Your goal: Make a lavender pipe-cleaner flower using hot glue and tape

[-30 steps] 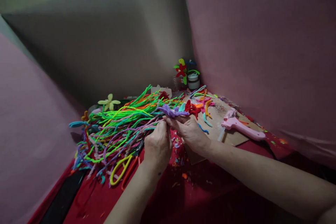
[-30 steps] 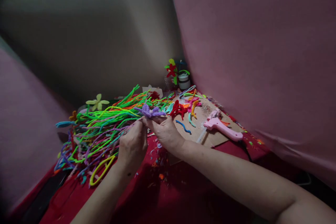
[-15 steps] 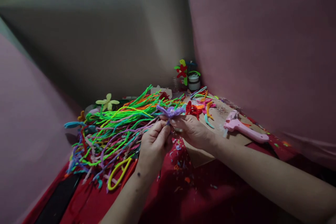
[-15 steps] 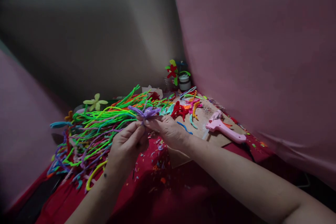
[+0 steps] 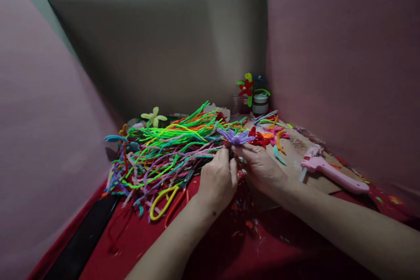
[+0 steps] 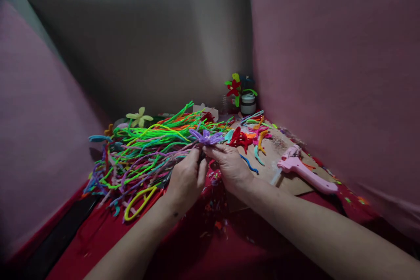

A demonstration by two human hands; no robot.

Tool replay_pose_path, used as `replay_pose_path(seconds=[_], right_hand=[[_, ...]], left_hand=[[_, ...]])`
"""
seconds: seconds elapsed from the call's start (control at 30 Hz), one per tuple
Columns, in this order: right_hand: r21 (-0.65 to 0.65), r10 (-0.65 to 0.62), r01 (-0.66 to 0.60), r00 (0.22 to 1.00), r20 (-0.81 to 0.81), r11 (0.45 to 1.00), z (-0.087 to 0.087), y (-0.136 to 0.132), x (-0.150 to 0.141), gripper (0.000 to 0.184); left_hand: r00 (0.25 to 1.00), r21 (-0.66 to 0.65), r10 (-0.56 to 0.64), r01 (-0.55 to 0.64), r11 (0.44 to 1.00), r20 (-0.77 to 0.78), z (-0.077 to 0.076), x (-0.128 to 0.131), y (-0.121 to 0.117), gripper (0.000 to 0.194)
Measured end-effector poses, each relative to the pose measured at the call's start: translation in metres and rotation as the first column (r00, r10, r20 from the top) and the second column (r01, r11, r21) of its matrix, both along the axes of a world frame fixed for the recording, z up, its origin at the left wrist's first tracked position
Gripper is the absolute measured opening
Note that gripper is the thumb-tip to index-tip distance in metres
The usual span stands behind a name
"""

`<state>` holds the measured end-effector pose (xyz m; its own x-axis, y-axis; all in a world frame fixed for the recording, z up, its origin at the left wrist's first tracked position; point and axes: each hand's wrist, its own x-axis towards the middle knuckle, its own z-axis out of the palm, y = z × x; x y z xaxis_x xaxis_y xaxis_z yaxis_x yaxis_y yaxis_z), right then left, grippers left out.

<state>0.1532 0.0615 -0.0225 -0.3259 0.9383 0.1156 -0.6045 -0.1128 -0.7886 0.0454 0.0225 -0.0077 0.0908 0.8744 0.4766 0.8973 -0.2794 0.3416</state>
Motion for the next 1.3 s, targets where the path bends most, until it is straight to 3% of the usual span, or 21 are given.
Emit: replay_pose_path(seconds=[0.1,0.2,0.33,0.47,0.63,0.73,0.8,0.9,1.1,1.3], right_hand=[[-0.01,-0.053,0.054,0.997,0.058,0.999,0.003,0.0,-0.007,0.02],[-0.005,-0.099,0.1,0.99,0.101,0.995,0.0,0.003,-0.014,0.021],[0.03,-0.152,0.149,0.98,0.128,0.988,-0.013,0.007,-0.015,0.021],[0.098,-0.098,0.089,0.991,0.087,0.991,-0.02,0.009,-0.011,0.021],[0.112,0.003,-0.006,1.0,0.021,0.994,-0.013,0.008,-0.011,0.022],[0.083,0.048,-0.047,0.999,-0.005,0.995,-0.01,0.006,-0.014,0.024],[0.052,0.066,-0.065,0.998,-0.009,0.997,-0.009,0.004,-0.015,0.025],[0.025,0.048,-0.049,0.999,0.008,0.998,-0.012,0.004,-0.014,0.023],[0.148,-0.114,0.112,0.993,0.01,0.983,-0.021,0.005,-0.01,0.02],[0.163,-0.156,0.14,0.984,0.091,0.977,-0.024,0.002,-0.01,0.023]], left_hand=[[0.97,0.031,0.11,-0.106,0.994,-0.216,-0.005,-0.001,0.003,0.022],[0.954,0.021,0.147,-0.146,0.989,-0.262,-0.007,-0.003,0.005,0.026],[0.997,-0.054,0.072,-0.071,0.996,0.007,-0.009,-0.008,0.005,0.022],[0.973,-0.051,-0.012,0.025,0.998,0.231,-0.009,-0.01,0.007,0.014],[0.816,-0.098,-0.141,0.234,0.967,0.561,-0.009,-0.009,0.008,0.022],[0.662,-0.141,-0.17,0.39,0.91,0.73,-0.011,-0.01,0.008,0.025],[0.597,-0.147,-0.175,0.45,0.881,0.783,-0.013,-0.011,0.009,0.029],[0.673,-0.145,-0.181,0.397,0.906,0.717,-0.016,-0.01,0.009,0.031],[0.916,-0.033,-0.106,0.129,0.991,0.388,-0.023,-0.004,0.002,0.011],[0.988,0.002,-0.015,0.015,1.0,0.152,-0.027,-0.003,-0.001,0.019]])
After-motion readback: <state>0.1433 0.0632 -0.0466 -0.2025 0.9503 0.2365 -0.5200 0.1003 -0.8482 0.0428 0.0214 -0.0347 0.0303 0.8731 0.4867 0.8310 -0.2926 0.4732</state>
